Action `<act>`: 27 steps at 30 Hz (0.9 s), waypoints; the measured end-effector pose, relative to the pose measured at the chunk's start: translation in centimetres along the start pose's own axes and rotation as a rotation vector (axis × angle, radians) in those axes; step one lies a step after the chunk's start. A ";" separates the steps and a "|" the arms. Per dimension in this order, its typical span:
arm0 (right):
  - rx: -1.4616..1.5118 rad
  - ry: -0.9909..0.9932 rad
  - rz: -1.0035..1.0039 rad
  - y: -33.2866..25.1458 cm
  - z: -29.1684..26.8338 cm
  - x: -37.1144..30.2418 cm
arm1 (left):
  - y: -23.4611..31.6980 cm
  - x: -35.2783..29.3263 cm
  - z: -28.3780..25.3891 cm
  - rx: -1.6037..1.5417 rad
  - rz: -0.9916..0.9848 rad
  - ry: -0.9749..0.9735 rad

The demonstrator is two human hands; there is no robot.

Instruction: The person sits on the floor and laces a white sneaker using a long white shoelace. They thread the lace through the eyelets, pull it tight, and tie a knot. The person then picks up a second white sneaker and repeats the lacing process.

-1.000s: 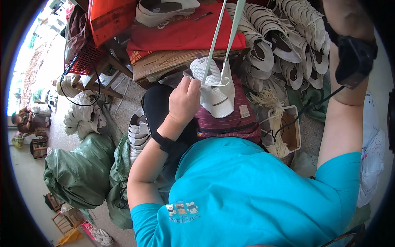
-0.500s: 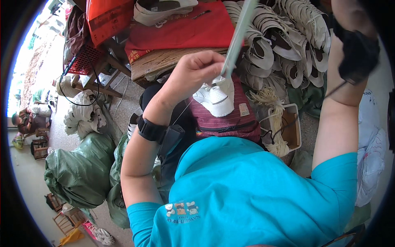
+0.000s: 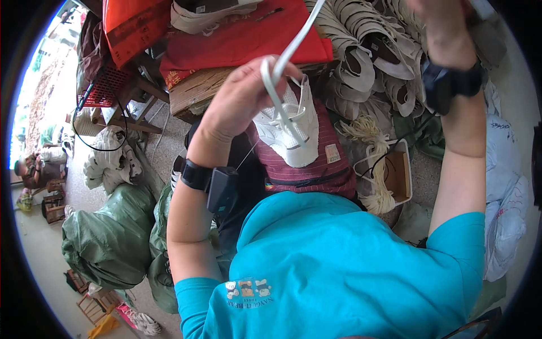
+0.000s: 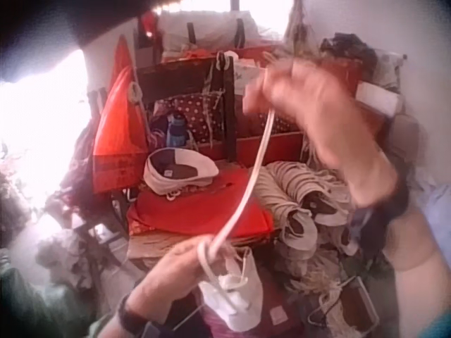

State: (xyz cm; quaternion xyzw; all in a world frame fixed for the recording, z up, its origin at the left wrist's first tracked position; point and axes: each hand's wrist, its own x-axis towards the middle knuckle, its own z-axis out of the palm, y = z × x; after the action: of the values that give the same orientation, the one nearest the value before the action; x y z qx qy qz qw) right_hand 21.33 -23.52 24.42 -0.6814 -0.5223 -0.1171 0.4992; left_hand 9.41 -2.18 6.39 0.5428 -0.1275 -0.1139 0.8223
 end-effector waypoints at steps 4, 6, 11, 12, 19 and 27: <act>0.109 -0.317 0.332 4.5 5.9 -8.8 | 2.0 -0.4 -1.1 0.079 0.142 0.231; -0.126 -0.547 0.093 6.1 8.3 -12.7 | 1.9 -0.5 -1.8 0.218 0.266 0.361; -0.288 -0.494 -0.084 7.3 12.1 -17.7 | 3.8 -2.1 -3.1 0.318 0.375 0.447; -0.287 -0.481 -0.077 7.4 12.4 -18.0 | 4.3 -2.7 -3.2 0.326 0.362 0.474; -0.464 -0.254 -0.354 8.7 13.7 -18.6 | 5.0 -5.8 -3.5 -0.415 0.272 0.387; -0.456 -0.327 -0.241 10.3 10.5 -20.2 | 9.4 -13.1 -11.2 -0.566 0.302 0.594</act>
State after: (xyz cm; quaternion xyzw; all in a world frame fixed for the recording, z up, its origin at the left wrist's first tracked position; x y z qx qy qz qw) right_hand 17.48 -26.64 -0.03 -0.7188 -0.6331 -0.1786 0.2251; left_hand 1.25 15.36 9.66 0.2805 0.0728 0.1381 0.9471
